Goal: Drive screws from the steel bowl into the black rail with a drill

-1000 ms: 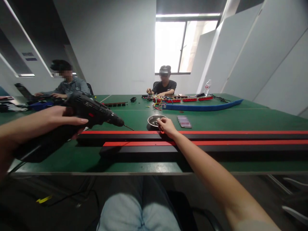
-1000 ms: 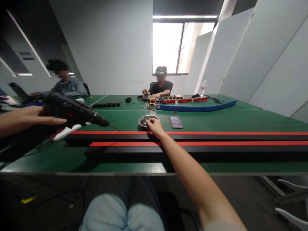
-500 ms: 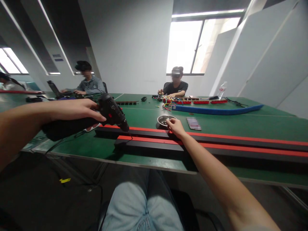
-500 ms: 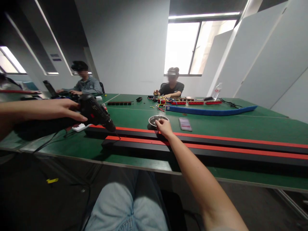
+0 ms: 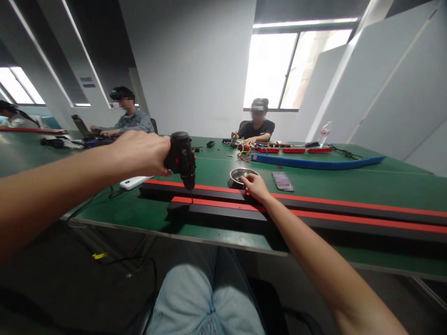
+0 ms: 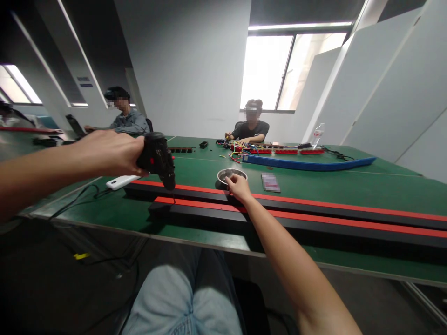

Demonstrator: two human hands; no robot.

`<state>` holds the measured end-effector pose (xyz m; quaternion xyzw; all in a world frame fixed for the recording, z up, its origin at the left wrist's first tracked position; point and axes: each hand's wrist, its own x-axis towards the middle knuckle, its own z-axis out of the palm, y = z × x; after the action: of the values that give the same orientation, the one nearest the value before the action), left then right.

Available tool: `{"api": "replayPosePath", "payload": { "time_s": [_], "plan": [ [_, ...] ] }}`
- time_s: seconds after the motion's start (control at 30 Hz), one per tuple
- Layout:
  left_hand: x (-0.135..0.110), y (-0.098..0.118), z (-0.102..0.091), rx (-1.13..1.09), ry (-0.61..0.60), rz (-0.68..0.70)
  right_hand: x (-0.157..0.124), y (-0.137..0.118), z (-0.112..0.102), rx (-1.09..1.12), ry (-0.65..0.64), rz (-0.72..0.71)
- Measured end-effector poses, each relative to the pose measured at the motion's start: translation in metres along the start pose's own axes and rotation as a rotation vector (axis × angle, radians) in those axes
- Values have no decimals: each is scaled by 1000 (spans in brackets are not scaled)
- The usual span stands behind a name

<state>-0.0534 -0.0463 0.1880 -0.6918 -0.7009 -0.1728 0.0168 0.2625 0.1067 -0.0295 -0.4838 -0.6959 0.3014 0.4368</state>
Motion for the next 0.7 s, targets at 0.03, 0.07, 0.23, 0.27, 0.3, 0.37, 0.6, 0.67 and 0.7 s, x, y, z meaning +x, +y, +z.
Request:
{"api": "replayPosePath", "payload": {
  "time_s": [0.03,0.07,0.23,0.27,0.3,0.37,0.6,0.67,0.7],
  "plan": [
    [-3,7,3,223,-2,62,0,1,0,-30,2,-17],
    [-5,14,6,400,-9,101,0,1,1,-63,6,-37],
    [-4,32,5,682,-49,110,1,3,2,-204,23,-143],
    [-3,32,4,698,-55,112,1,3,3,-211,19,-146],
    [-1,33,3,710,-59,116,2,4,3,-212,15,-144],
    [1,32,4,711,-67,120,1,4,3,-197,13,-125],
    [7,34,8,634,-49,84,-1,-11,2,-206,-68,-57],
    [6,34,7,649,-54,113,-7,-23,0,-248,-163,-96],
    [6,34,7,649,-56,119,-11,-29,-2,-282,-210,-141]
  ]
}}
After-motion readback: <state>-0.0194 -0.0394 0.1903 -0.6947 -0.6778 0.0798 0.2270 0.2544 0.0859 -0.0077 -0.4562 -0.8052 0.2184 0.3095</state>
